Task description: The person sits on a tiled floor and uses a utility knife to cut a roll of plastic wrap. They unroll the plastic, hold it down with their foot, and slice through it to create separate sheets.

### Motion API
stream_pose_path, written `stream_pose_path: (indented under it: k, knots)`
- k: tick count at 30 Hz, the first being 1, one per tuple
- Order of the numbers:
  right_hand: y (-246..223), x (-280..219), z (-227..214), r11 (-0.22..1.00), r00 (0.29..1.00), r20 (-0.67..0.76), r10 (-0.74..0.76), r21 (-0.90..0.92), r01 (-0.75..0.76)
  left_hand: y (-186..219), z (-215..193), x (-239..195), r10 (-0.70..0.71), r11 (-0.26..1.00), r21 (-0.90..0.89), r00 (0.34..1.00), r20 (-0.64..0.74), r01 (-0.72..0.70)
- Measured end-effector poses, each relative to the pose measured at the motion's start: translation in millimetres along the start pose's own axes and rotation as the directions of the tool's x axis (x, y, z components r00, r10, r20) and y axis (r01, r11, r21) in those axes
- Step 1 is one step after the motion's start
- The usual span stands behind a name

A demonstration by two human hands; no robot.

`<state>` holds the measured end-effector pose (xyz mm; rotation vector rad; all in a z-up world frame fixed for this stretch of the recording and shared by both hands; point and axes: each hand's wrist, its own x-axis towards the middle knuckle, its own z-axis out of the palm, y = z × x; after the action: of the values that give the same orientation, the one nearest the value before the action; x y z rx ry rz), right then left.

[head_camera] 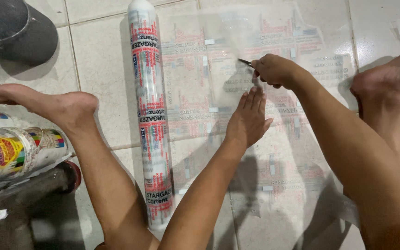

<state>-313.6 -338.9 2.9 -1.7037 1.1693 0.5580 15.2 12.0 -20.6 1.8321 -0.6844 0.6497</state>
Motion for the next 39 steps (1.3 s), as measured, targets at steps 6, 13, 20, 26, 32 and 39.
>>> stream_pose_path:
  k: [6, 13, 20, 26, 32, 39]
  knots:
    - [-11.0, 10.7, 17.5, 0.927, 0.989, -0.04, 0.143, 0.355, -0.12, -5.7, 0.1, 1.7, -0.02, 0.999, 0.036, 1.0, -0.015, 0.021]
    - [-29.2, 15.9, 14.9, 0.899, 0.983, -0.053, 0.178, 0.415, -0.14, -4.4, -3.7, 1.9, 0.104, 0.987, 0.12, 0.995, -0.001, -0.103]
    - [-35.3, 26.0, 4.6, 0.996, 0.994, -0.111, 0.003, 0.088, 0.006, -15.2, -1.1, -0.8, 0.086, 0.994, 0.067, 0.996, -0.015, -0.085]
    - [-46.7, 37.6, -4.6, 0.999, 0.992, -0.12, -0.042, -0.037, 0.038, -24.1, 2.3, -2.9, -0.095, 0.995, 0.026, 0.994, -0.056, 0.096]
    - [-49.5, 47.5, -8.5, 0.988, 0.991, -0.113, -0.07, -0.146, 0.054, -30.6, 3.2, -7.0, -0.057, 0.993, -0.108, 0.991, -0.123, 0.043]
    - [-56.2, 57.2, -10.8, 0.859, 0.974, -0.138, -0.178, -0.505, 0.085, -32.9, 0.6, -8.0, -0.027, 0.998, -0.055, 0.992, -0.125, 0.02]
